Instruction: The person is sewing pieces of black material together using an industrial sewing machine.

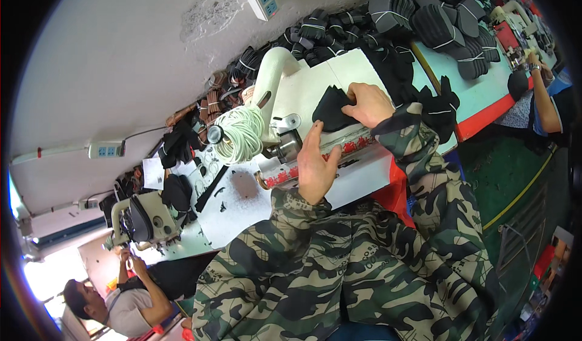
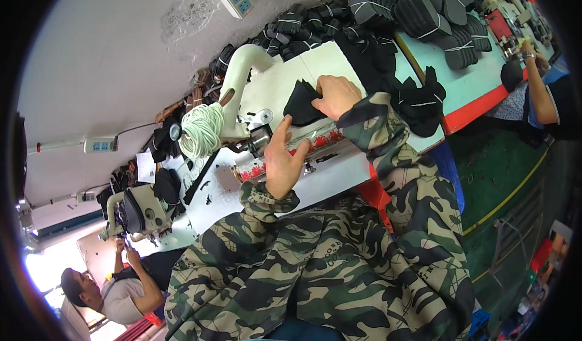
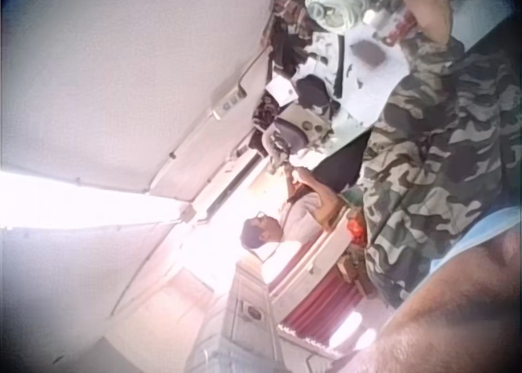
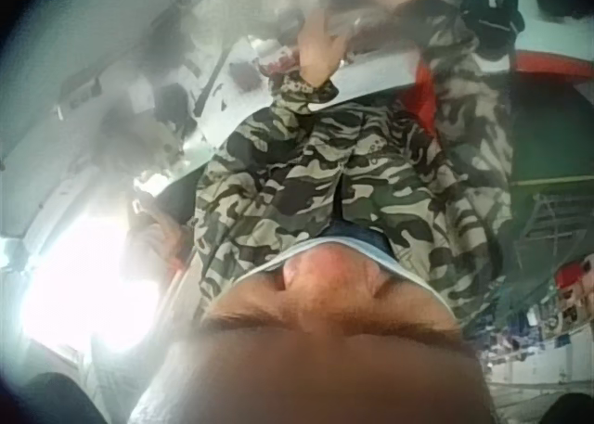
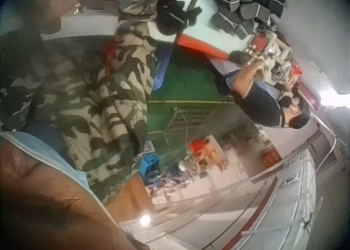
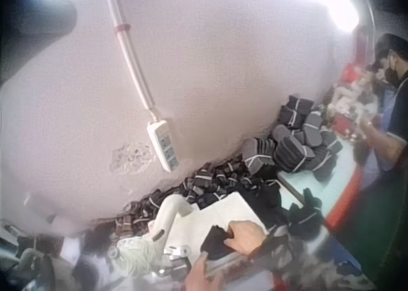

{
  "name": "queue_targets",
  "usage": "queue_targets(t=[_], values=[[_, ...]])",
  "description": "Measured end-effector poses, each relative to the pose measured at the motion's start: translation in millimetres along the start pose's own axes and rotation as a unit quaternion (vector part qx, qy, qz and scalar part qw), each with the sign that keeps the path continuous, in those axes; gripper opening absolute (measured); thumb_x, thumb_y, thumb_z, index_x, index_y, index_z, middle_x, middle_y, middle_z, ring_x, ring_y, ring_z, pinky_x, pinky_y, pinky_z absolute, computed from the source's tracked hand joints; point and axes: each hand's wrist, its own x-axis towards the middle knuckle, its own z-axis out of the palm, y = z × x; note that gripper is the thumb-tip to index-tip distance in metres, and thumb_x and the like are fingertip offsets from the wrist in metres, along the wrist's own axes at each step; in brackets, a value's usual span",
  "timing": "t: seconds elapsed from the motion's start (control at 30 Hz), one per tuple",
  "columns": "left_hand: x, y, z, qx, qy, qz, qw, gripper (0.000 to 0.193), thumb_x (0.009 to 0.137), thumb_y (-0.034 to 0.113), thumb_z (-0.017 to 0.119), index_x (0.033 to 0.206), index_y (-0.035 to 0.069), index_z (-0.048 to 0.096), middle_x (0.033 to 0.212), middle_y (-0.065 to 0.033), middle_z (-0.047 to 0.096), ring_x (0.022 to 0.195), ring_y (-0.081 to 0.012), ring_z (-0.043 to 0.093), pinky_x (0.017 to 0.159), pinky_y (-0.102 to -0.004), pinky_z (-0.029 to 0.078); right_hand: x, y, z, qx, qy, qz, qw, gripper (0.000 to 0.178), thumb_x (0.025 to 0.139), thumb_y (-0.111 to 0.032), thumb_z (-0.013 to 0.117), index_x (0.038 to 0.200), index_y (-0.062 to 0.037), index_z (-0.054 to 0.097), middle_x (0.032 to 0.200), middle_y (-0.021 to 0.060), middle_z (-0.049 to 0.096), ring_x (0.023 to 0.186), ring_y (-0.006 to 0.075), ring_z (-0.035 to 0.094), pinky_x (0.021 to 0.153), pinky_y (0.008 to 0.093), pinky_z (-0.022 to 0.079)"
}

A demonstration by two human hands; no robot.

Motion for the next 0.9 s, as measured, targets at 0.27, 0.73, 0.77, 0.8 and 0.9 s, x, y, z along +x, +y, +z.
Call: queue_targets(t=[0.27, 0.73, 0.77, 0.8, 0.9], values=[[-8.9, 2.2, 4.7, -0.188, 0.056, -0.101, 0.975, 0.056, 0.077, 0.012, 0.062, 0.122, -0.007, 0.037, 0.118, -0.0219, 0.047, 0.106, -0.0252, 0.052, 0.084, -0.0317, 0.045, -35.3, 30.3, 21.8, 0.303, 0.04, 0.036, 0.952, 0.027, 0.066, -0.016, 0.066, 0.082, 0.0053, 0.061, 0.073, 0.0169, 0.063, 0.069, 0.024, 0.062, 0.066, 0.0314, 0.047], [1.8, 46.9, 17.8, -0.478, -0.002, -0.145, 0.866, 0.047, 0.077, 0.003, 0.062, 0.118, -0.006, 0.042, 0.107, -0.0136, 0.054, 0.094, -0.0161, 0.055, 0.08, -0.0263, 0.046, -95.6, 5.0, -0.3, 0.711, 0.04, 0.083, 0.697, 0.028, 0.081, -0.004, 0.056, 0.107, 0.005, 0.051, 0.1, 0.0093, 0.058, 0.089, 0.0135, 0.056, 0.081, 0.0261, 0.044], [2.1, 52.8, 17.5, -0.48, -0.002, -0.142, 0.866, 0.047, 0.077, 0.003, 0.062, 0.118, -0.006, 0.042, 0.107, -0.0136, 0.054, 0.094, -0.0161, 0.055, 0.08, -0.0263, 0.046, -98.7, 2.1, -0.5, 0.701, 0.067, 0.071, 0.706, 0.027, 0.082, -0.004, 0.055, 0.107, 0.0043, 0.051, 0.1, 0.009, 0.058, 0.09, 0.0138, 0.055, 0.082, 0.0262, 0.044], [2.2, 58.3, 16.8, -0.474, -0.001, -0.134, 0.87, 0.041, 0.077, 0.002, 0.061, 0.114, -0.006, 0.046, 0.101, -0.0103, 0.057, 0.088, -0.0132, 0.055, 0.077, -0.0247, 0.046, -102.2, -2.9, -3.5, 0.699, 0.067, 0.069, 0.709, 0.027, 0.082, -0.004, 0.055, 0.107, 0.0043, 0.051, 0.1, 0.009, 0.058, 0.09, 0.0138, 0.055, 0.082, 0.0262, 0.044], [3.4, 66.0, 19.2, -0.482, -0.009, -0.11, 0.869, 0.029, 0.08, 0.002, 0.059, 0.106, -0.005, 0.052, 0.092, -0.0058, 0.059, 0.08, -0.0095, 0.055, 0.071, -0.0221, 0.046, -112.5, -15.8, -16.9, 0.676, 0.127, 0.058, 0.724, 0.024, 0.083, -0.006, 0.055, 0.105, 0.0023, 0.052, 0.099, 0.0071, 0.058, 0.089, 0.0134, 0.055, 0.081, 0.0259, 0.043]])
